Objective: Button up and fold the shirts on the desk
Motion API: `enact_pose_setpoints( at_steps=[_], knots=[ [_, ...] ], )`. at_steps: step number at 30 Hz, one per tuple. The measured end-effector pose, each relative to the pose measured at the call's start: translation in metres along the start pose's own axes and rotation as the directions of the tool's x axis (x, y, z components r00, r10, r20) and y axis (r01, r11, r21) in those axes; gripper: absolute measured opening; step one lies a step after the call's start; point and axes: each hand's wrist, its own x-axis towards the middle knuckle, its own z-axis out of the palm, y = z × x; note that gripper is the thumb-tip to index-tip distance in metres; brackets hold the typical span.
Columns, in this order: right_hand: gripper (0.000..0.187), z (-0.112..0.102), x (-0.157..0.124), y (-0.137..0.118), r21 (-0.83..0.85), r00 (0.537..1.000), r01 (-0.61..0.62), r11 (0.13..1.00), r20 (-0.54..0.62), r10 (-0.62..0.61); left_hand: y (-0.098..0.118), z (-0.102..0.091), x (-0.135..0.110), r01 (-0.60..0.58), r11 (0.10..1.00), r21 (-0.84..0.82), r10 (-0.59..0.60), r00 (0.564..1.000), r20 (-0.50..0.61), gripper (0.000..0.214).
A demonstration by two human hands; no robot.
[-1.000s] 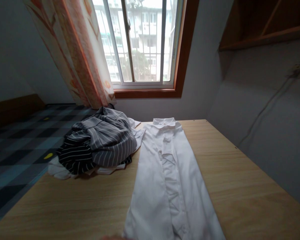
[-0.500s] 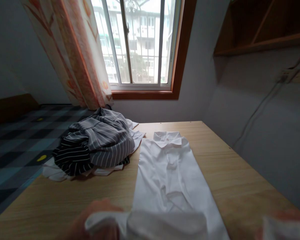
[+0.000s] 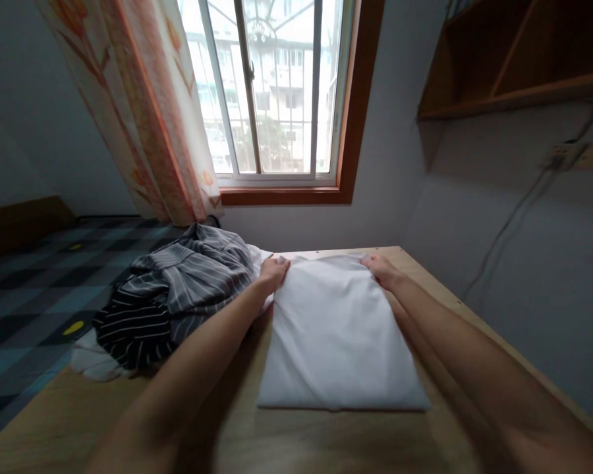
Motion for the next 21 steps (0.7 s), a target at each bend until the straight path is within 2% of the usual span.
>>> enact_pose_setpoints(
  at_steps=[3, 6, 10, 13, 15, 16, 18, 20, 21],
  knots=[
    [0.019, 0.019, 0.010, 0.038, -0.114, 0.993, -0.061, 0.992, -0.108, 0.048, -0.034, 0.008, 0.014, 0.036, 0.965, 0.259, -0.024, 0.998, -0.052, 0.024],
    [0.025, 0.026, 0.021, 0.055, -0.227, 0.972, -0.140, 0.964, -0.219, 0.090, -0.046, 0.010, 0.022, 0.013, 0.904, 0.428, 0.019, 0.997, -0.071, 0.019],
    [0.034, 0.020, 0.025, 0.054, -0.320, 0.933, -0.237, 0.917, -0.337, 0.124, -0.035, 0.013, 0.023, -0.016, 0.840, 0.543, 0.084, 0.991, -0.100, 0.023],
    [0.037, 0.011, 0.018, 0.043, -0.375, 0.922, -0.227, 0.899, -0.380, 0.074, -0.012, 0.011, 0.005, -0.131, 0.801, 0.584, 0.256, 0.957, -0.135, 0.037],
    [0.034, 0.007, 0.011, 0.029, -0.419, 0.931, -0.136, 0.898, -0.363, -0.028, 0.004, 0.004, -0.019, -0.260, 0.794, 0.549, 0.399, 0.905, -0.148, 0.043],
    [0.033, 0.006, 0.007, 0.021, -0.452, 0.939, -0.042, 0.891, -0.322, -0.119, 0.009, -0.003, -0.035, -0.314, 0.804, 0.505, 0.440, 0.886, -0.149, 0.046],
    [0.032, 0.013, 0.000, 0.004, -0.508, 0.929, 0.216, 0.834, -0.155, -0.335, 0.010, -0.021, -0.070, -0.358, 0.843, 0.402, 0.432, 0.896, -0.108, 0.051],
    [0.033, 0.030, -0.007, -0.013, -0.510, 0.861, 0.466, 0.723, 0.072, -0.504, 0.000, -0.042, -0.107, -0.349, 0.862, 0.369, 0.364, 0.931, 0.029, 0.053],
    [0.035, 0.042, -0.010, -0.019, -0.497, 0.821, 0.551, 0.671, 0.175, -0.544, -0.008, -0.052, -0.124, -0.335, 0.860, 0.386, 0.325, 0.941, 0.093, 0.052]
  ],
)
